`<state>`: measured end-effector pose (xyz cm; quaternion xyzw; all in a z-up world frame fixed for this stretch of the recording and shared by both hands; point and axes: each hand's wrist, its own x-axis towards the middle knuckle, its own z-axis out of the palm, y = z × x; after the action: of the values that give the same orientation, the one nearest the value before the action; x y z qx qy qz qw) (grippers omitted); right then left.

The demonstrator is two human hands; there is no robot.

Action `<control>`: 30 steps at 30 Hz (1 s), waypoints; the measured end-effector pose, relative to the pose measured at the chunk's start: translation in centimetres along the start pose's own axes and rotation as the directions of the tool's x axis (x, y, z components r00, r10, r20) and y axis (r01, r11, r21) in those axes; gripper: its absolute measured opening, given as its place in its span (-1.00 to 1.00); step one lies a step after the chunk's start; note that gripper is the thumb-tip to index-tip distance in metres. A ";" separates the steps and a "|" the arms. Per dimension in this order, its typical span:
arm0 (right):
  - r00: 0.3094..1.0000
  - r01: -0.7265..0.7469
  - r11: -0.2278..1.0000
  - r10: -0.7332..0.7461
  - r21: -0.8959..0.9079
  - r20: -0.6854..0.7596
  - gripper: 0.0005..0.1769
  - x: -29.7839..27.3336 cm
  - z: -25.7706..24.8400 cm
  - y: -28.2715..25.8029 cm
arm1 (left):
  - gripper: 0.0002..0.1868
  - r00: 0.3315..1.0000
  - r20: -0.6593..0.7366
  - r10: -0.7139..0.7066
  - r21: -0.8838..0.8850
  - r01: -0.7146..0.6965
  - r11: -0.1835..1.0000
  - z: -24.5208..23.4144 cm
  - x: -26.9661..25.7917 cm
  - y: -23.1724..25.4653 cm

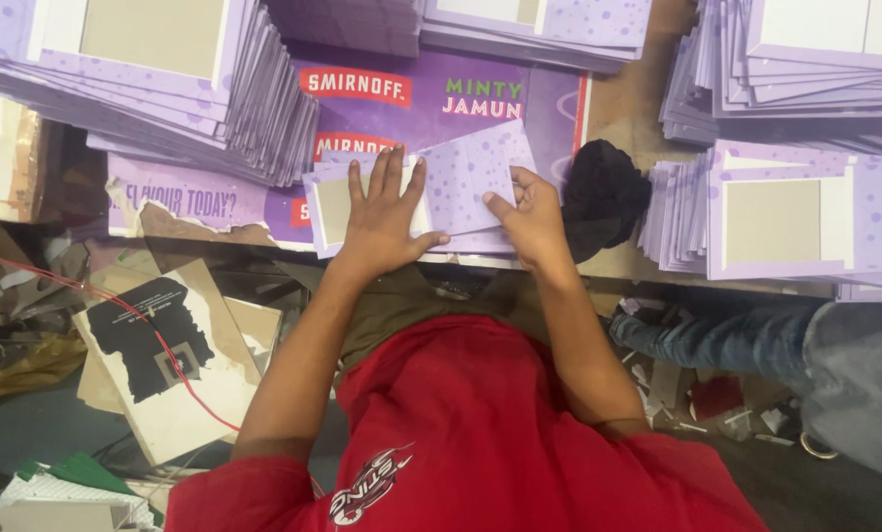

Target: The person repeatedly folds small purple paper sheets in half and stacks them on a table. They handle the sheets one at a time, aligning edges before folding and placing the finished pieces into a growing pile.

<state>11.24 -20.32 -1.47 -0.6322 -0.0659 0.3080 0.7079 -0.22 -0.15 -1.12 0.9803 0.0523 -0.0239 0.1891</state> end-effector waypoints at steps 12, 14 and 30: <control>0.955 0.269 0.760 -0.291 -0.592 0.061 -0.50 -5.1 9.3 1.8 | 0.01 0.998 -0.047 0.052 0.085 -0.048 0.995 0.6 -0.8 -1.4; 0.963 0.162 0.663 -0.267 -0.731 -0.029 -0.61 -4.0 7.0 2.6 | 0.13 0.967 -0.239 0.089 0.170 -0.049 0.984 1.6 -1.0 -0.8; 0.954 0.227 0.791 -0.062 0.568 -0.295 -0.49 16.7 -14.7 -3.2 | -0.32 0.942 -0.289 0.170 0.097 -0.147 0.984 2.7 -3.6 1.7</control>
<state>32.85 -24.18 -6.20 -0.4055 0.0793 0.1718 0.8943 -3.64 -3.04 -2.80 0.9801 0.0000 0.1366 0.1439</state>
